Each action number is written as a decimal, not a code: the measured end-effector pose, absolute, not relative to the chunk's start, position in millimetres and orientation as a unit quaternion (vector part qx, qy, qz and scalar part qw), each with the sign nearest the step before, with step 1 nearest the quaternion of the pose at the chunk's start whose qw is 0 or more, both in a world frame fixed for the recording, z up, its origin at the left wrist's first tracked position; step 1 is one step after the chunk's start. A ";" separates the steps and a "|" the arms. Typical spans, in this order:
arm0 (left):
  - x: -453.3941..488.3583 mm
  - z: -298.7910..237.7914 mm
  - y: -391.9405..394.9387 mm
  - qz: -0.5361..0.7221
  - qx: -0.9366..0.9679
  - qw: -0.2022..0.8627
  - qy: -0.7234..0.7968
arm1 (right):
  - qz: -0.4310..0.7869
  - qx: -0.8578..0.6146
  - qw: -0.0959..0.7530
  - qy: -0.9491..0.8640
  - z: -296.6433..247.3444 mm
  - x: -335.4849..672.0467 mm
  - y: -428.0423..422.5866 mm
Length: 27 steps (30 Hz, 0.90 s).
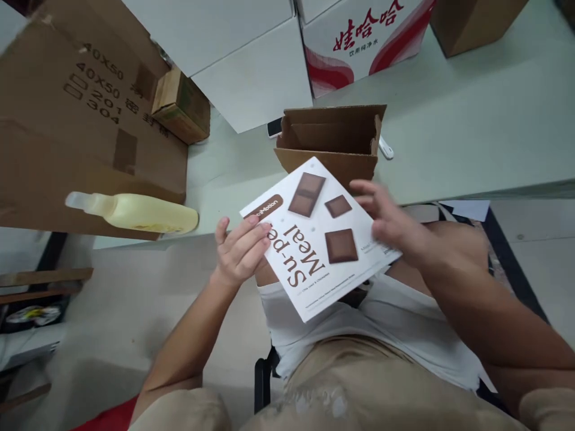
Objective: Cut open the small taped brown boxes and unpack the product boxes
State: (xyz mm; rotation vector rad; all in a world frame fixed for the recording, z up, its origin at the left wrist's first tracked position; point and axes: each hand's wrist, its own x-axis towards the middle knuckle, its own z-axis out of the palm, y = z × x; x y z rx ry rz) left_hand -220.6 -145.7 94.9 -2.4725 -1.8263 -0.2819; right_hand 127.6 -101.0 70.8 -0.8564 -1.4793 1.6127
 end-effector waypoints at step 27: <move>-148.8 240.7 82.5 -0.323 -0.650 -0.386 -0.569 | 0.444 -0.543 0.417 -0.578 213.3 70.9 81.7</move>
